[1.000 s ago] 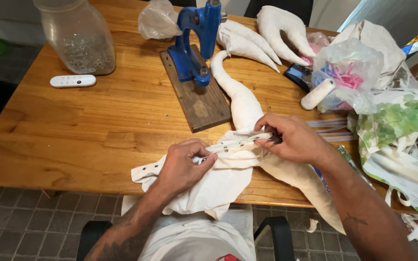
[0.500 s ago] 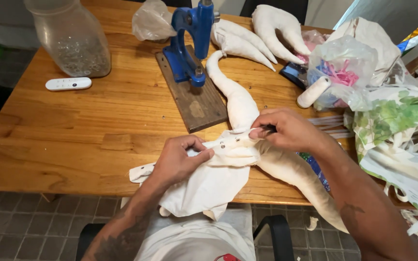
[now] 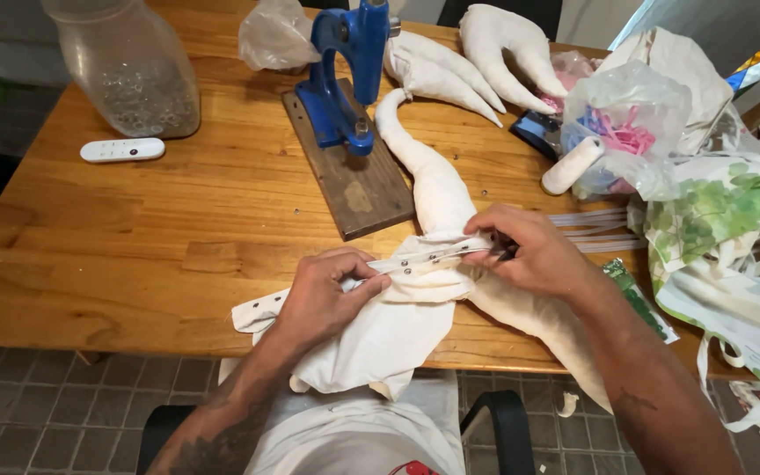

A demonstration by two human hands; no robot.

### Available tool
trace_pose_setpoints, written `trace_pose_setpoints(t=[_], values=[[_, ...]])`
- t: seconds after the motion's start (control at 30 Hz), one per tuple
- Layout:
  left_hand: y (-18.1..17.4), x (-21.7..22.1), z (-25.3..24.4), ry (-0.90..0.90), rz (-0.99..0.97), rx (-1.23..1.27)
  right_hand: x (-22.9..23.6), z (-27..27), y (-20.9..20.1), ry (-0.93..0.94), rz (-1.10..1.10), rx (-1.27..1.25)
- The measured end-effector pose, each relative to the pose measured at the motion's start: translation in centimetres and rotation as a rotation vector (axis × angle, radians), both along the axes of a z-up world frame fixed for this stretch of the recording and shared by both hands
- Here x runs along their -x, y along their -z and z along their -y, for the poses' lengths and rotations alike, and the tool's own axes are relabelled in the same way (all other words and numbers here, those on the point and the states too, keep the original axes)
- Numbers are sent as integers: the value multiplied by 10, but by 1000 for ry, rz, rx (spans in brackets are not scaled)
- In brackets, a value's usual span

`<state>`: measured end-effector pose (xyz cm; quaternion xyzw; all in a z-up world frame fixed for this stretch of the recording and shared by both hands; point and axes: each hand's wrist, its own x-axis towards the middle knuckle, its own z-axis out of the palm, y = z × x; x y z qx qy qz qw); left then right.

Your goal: Assembling a fabric strip with snaps onto a stuffed horn prop using a small hand tool

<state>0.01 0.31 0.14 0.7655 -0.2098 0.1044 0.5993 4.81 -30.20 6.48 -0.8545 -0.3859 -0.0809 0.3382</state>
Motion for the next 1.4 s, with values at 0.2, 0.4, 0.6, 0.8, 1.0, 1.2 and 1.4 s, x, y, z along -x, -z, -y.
trace_pose_setpoints(t=[0.2, 0.4, 0.6, 0.8, 1.0, 1.2, 1.4], values=[[2, 4, 2, -23, 124, -35, 6, 5, 10, -38, 101, 21], [14, 6, 5, -94, 545, -176, 2, 30, 46, -80, 334, 20], [37, 12, -2, -150, 1043, -368, 25, 11, 30, -147, 885, 66], [13, 15, 3, -224, 1288, -354, 23, 5, 25, -242, 1008, 59], [9, 13, 4, -246, 1323, -342, 23, 1, 21, -267, 988, 26], [16, 7, 4, -197, 1128, -265, 17, 17, 38, -176, 836, 44], [25, -3, 3, -141, 477, -43, 5, -5, 18, 15, 649, 86]])
